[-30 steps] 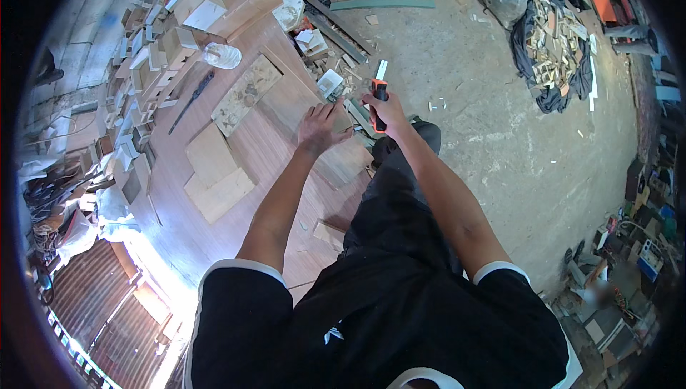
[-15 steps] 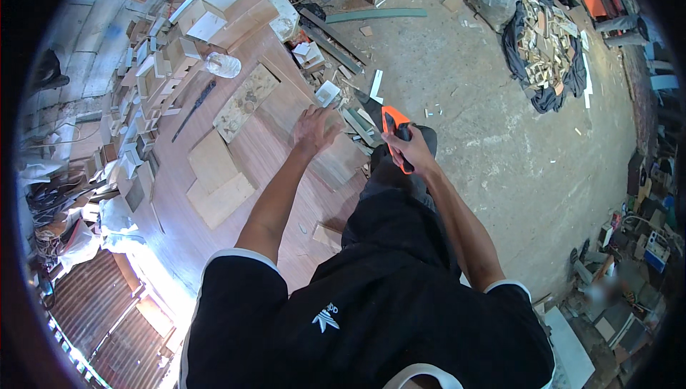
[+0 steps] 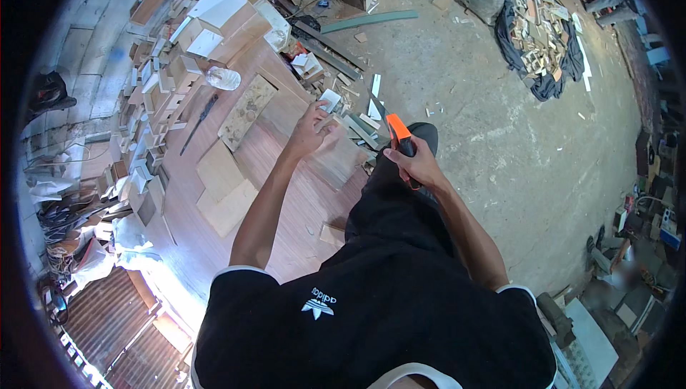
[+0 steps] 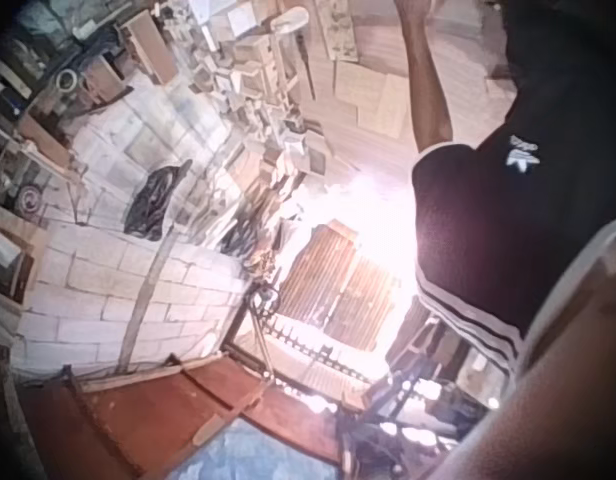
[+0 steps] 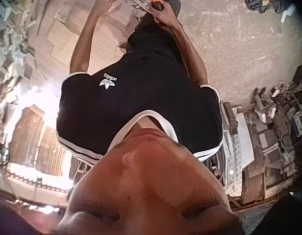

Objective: Sawing and manipulating small pieces of wood in a workshop.

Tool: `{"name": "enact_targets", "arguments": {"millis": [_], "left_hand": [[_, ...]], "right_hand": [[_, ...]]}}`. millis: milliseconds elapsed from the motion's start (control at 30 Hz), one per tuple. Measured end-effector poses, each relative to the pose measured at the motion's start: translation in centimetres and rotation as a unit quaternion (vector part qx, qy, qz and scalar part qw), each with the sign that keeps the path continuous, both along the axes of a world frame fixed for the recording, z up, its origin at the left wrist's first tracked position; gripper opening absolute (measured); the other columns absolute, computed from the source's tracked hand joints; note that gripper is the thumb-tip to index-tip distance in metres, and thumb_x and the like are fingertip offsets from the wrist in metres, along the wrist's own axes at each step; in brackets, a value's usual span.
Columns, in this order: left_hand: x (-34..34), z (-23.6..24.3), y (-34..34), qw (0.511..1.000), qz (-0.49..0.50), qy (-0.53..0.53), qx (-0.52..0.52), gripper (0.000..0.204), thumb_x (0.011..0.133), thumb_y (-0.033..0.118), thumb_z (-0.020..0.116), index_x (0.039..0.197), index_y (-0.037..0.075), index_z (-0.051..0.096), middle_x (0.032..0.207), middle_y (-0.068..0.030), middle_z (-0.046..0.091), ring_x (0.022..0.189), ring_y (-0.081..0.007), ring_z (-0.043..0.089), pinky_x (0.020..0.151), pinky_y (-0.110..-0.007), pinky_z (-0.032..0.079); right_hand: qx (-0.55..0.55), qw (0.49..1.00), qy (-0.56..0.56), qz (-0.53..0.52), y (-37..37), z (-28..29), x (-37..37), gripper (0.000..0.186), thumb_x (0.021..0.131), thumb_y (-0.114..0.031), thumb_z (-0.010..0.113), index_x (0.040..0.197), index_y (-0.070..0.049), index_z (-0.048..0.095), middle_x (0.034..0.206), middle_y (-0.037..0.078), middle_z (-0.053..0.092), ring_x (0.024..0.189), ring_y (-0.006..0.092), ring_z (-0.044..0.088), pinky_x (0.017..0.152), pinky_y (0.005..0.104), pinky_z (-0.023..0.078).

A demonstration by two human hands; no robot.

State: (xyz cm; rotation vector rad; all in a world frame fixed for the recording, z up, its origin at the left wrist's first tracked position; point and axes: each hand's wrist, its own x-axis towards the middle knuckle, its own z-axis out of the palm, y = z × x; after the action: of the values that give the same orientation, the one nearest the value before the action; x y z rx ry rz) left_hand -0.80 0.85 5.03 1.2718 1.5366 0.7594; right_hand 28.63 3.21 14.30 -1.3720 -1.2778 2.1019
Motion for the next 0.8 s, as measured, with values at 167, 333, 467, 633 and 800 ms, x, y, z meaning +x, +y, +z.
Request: {"name": "enact_targets", "arguments": {"millis": [167, 333, 467, 633, 800], "left_hand": [[2.2, 8.1, -1.9, 0.971, -0.002, -0.234, -0.049, 0.064, 0.082, 0.015, 0.076, 0.135, 0.007, 0.041, 0.103, -0.0045, 0.063, 0.094, -0.0127, 0.058, 0.083, -0.028, 0.047], [5.0, 15.1, -2.7, 0.93, -0.057, -0.352, -0.086, 0.087, 0.073, 0.035, 0.082, 0.14, 0.004, 0.035, 0.112, -0.0058, 0.062, 0.103, -0.0123, 0.059, 0.087, -0.024, 0.045], [5.7, 16.2, -2.8, 0.931, -0.077, -0.347, -0.078, 0.089, 0.071, 0.035, 0.083, 0.14, 0.005, 0.035, 0.113, -0.0077, 0.064, 0.106, -0.0138, 0.06, 0.089, -0.025, 0.045], [7.0, 16.6, -2.8, 0.912, -0.104, -0.388, -0.083, 0.076, 0.077, 0.016, 0.08, 0.136, 0.003, 0.034, 0.113, -0.012, 0.064, 0.103, -0.014, 0.059, 0.091, -0.026, 0.044], [7.7, 16.8, -2.9, 0.902, -0.124, -0.395, -0.121, 0.073, 0.077, 0.015, 0.08, 0.133, 0.004, 0.036, 0.112, -0.0137, 0.064, 0.102, -0.0142, 0.06, 0.088, -0.025, 0.046]], "right_hand": [[0.022, 1.0, -0.004, 0.003, -0.2, 4.1, 0.0, 0.022, 0.086, -0.02, 0.071, 0.093, -0.003, 0.058, 0.065, -0.001, 0.052, 0.043, 0.007, 0.046, 0.039, 0.0238, 0.035], [0.085, 0.996, 0.011, 0.024, -0.1, 8.2, 0.3, 0.028, 0.082, -0.016, 0.074, 0.104, -0.002, 0.063, 0.073, 0.001, 0.059, 0.045, 0.0061, 0.046, 0.04, 0.0231, 0.035], [0.101, 0.993, 0.016, 0.052, 0.0, 10.7, 0.5, 0.033, 0.078, -0.013, 0.077, 0.107, -0.002, 0.064, 0.082, 0.003, 0.064, 0.059, 0.0083, 0.055, 0.054, 0.024, 0.045], [0.136, 0.988, 0.06, 0.049, -0.7, 11.5, 0.5, 0.032, 0.076, -0.01, 0.077, 0.104, 0.0, 0.065, 0.09, 0.004, 0.065, 0.088, 0.0122, 0.059, 0.087, 0.0285, 0.046], [0.18, 0.981, 0.063, 0.027, -2.1, 10.5, 1.3, 0.027, 0.078, -0.011, 0.077, 0.101, -0.002, 0.065, 0.079, 0.0, 0.061, 0.051, 0.005, 0.049, 0.043, 0.0213, 0.037]]}}
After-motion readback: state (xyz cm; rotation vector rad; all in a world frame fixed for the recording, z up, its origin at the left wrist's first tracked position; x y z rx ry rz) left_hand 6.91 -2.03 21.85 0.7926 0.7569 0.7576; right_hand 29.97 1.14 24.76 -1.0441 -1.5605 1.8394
